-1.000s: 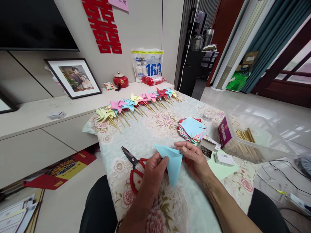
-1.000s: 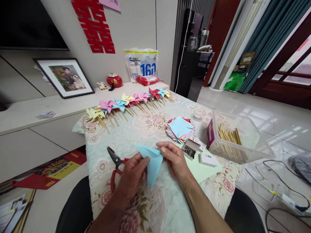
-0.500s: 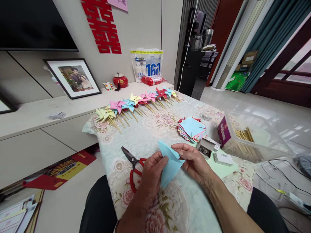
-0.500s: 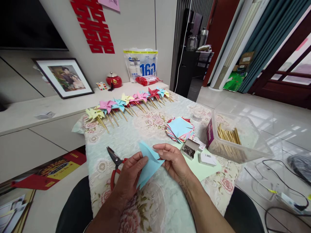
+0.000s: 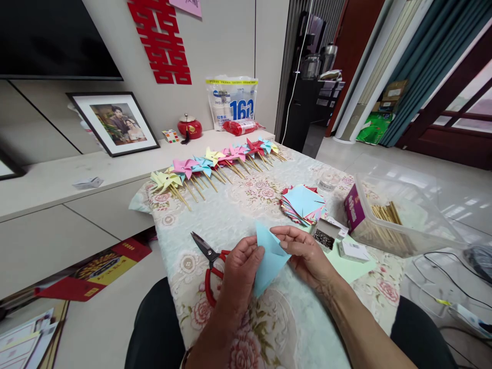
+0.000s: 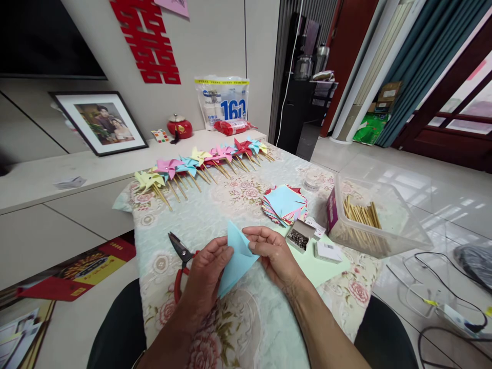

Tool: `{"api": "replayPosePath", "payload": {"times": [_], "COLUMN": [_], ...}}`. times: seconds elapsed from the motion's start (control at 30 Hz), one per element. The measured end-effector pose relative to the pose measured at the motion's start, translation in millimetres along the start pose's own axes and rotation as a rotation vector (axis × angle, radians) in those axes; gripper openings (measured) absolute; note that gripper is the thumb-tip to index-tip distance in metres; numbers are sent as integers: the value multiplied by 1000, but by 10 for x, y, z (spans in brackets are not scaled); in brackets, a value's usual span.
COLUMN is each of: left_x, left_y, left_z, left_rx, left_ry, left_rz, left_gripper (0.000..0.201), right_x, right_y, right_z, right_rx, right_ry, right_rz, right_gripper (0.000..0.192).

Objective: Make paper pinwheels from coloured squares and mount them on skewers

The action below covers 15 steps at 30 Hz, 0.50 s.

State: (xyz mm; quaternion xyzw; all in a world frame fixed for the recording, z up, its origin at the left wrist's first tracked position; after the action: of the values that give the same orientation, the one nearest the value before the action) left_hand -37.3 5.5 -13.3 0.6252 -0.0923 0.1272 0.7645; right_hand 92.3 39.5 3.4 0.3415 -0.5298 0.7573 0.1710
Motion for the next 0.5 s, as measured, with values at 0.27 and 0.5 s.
{"api": "replayPosePath", "payload": {"times": [0.27, 0.5], "left_x": [-51, -67], "left_y": [38, 83], "left_z": [21, 42], "left_rx": [18, 46], "left_ry": [21, 38], "left_rz": [-155, -253], "left_gripper": [41, 45], "right_x": [60, 58], "right_y": [69, 79], "right_z": [20, 22], "right_rx": [85, 72], "right_ry": [-57, -67], "right_rz": [52, 45], "right_gripper": [39, 40]}}
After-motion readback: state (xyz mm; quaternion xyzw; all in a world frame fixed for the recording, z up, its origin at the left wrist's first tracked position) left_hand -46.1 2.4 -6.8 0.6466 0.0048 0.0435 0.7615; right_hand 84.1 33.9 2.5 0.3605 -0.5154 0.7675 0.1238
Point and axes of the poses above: each hand's wrist, its own z-axis away from the middle knuckle, its own x-axis out of the palm, y = z × x, the point moved 7 cm from there along -z, towards the middle knuckle, and after that the axes turned 13 degrees about -z, right-handed, at the moved point
